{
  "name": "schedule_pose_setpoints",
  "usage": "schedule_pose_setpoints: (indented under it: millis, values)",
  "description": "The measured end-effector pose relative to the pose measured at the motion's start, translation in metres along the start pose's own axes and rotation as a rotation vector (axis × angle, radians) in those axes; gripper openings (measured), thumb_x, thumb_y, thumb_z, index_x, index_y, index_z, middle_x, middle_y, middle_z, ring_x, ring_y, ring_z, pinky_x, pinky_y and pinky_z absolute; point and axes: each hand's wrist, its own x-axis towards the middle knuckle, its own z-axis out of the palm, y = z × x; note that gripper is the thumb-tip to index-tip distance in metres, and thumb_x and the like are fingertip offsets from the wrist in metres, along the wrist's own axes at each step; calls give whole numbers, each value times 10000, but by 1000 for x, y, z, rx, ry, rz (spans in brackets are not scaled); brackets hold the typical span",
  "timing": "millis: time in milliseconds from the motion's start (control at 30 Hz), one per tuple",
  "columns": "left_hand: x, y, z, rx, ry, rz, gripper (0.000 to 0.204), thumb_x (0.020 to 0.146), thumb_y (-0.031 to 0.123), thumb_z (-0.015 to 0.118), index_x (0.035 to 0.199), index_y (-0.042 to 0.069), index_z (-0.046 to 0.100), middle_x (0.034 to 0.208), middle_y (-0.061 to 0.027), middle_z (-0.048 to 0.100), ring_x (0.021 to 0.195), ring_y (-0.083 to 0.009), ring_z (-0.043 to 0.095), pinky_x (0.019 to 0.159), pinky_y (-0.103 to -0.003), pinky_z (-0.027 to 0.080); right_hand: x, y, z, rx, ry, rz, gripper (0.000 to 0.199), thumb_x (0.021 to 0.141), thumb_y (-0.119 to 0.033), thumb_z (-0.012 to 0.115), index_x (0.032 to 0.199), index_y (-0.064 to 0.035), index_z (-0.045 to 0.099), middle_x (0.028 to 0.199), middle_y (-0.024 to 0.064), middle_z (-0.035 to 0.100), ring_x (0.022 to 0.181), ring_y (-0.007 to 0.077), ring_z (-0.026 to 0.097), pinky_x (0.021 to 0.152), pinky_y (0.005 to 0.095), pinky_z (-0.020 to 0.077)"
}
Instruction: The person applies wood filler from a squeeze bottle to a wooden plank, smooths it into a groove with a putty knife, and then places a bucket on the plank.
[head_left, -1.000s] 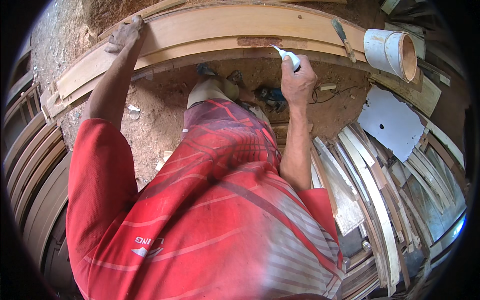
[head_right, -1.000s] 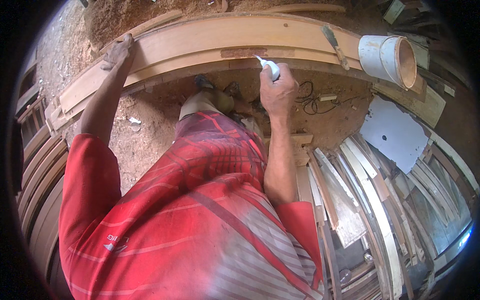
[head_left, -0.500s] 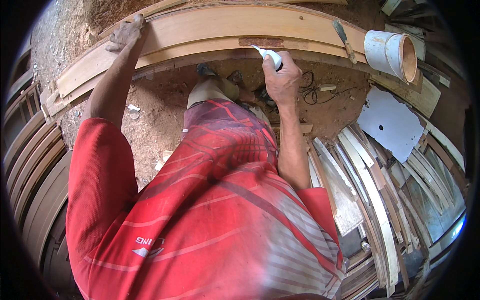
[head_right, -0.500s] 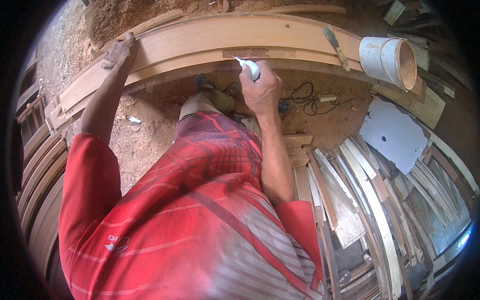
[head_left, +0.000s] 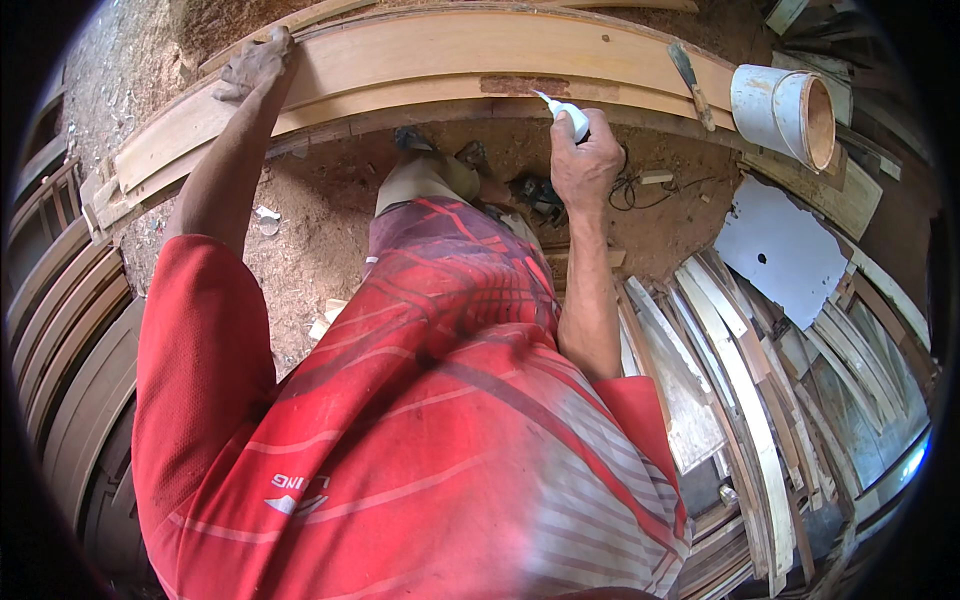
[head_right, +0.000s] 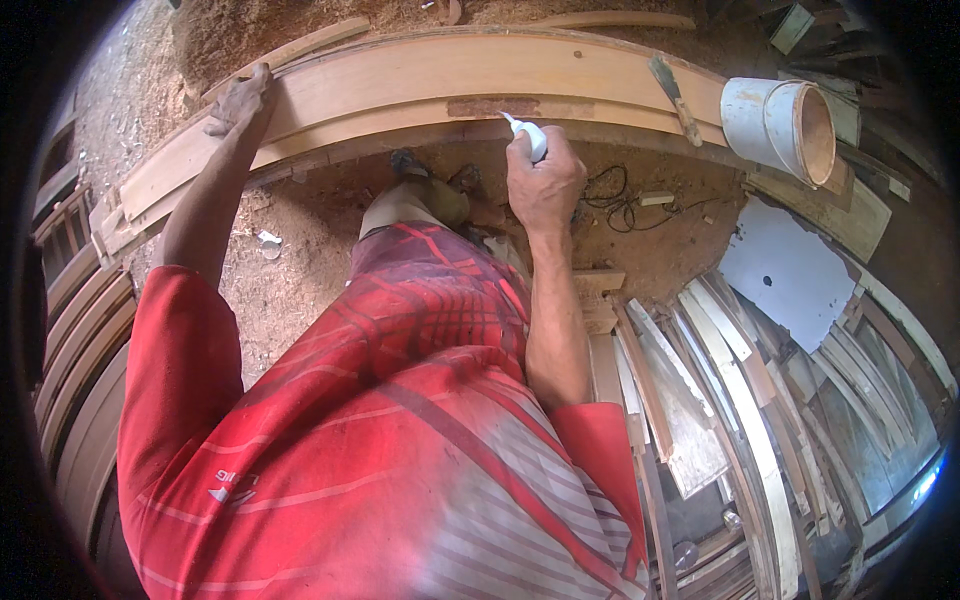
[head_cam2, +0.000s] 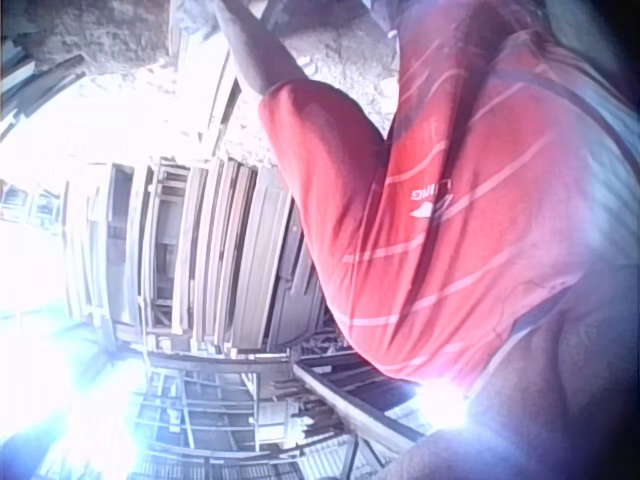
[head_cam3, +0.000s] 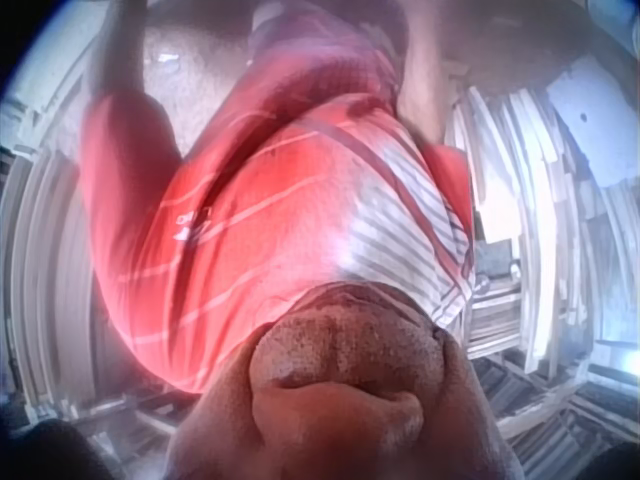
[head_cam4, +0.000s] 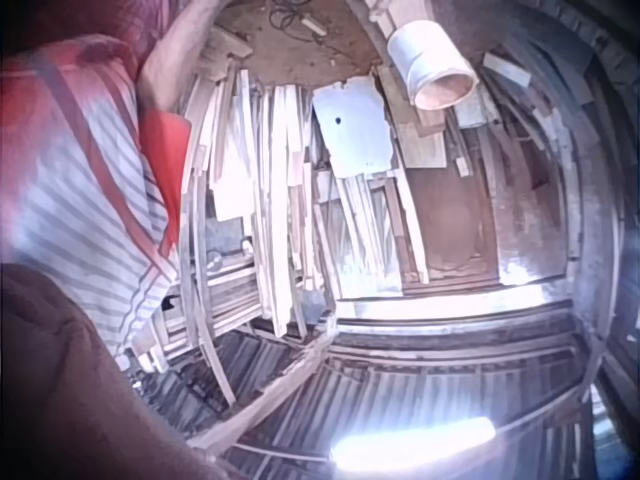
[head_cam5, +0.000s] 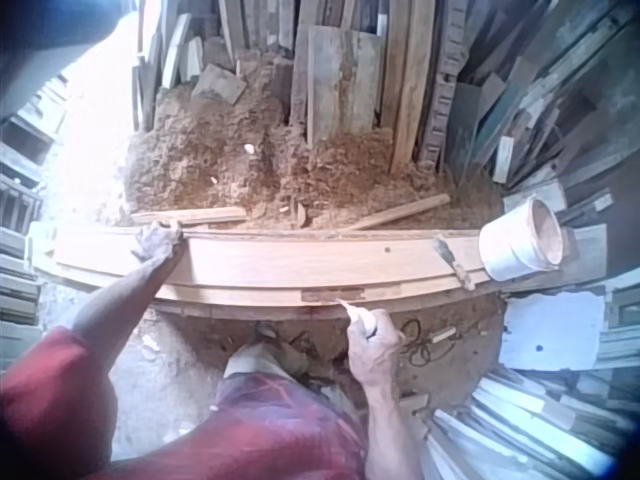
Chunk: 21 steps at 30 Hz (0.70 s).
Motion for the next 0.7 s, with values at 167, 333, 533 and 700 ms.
schedule_pose_setpoints:
  millis: [167, 333, 533, 700]
  values:
    - [1, -1, 2, 16, 24, 6, 685, 884, 615, 471, 1329, 151, 710, 1442, -135, 623, 1381, -339, 527, 1155, -610, 255, 2, 4, -6, -5, 31, 33, 214, 927, -203, 728, 906, 5, 682, 661, 58, 591, 609, 131, 536, 584, 342, 471]
    - [0, -1, 2, 23, 26, 12, 685, 886, 615, 467, 1329, 151, 709, 1441, -135, 624, 1379, -340, 529, 1151, -611, 259, 4, 2, -9, 14, 55, 19, 210, 908, -194, 720, 866, 2, 656, 636, 146, 607, 551, 225, 592, 556, 389, 479]
    - [0, -3, 1, 26, 25, 16, 686, 889, 614, 462, 1330, 151, 709, 1440, -136, 625, 1376, -341, 530, 1147, -613, 263, 6, 9, -14, 4, 78, 34, 220, 916, -202, 723, 888, 10, 672, 657, 119, 610, 588, 201, 578, 585, 377, 483]
    - [0, -4, 3, 32, 22, 17, 686, 891, 614, 457, 1330, 150, 709, 1439, -136, 626, 1374, -342, 532, 1144, -614, 267, 12, 18, -24, -33, 98, 70, 238, 937, -214, 720, 908, 19, 680, 696, 76, 612, 652, 152, 553, 632, 354, 490]
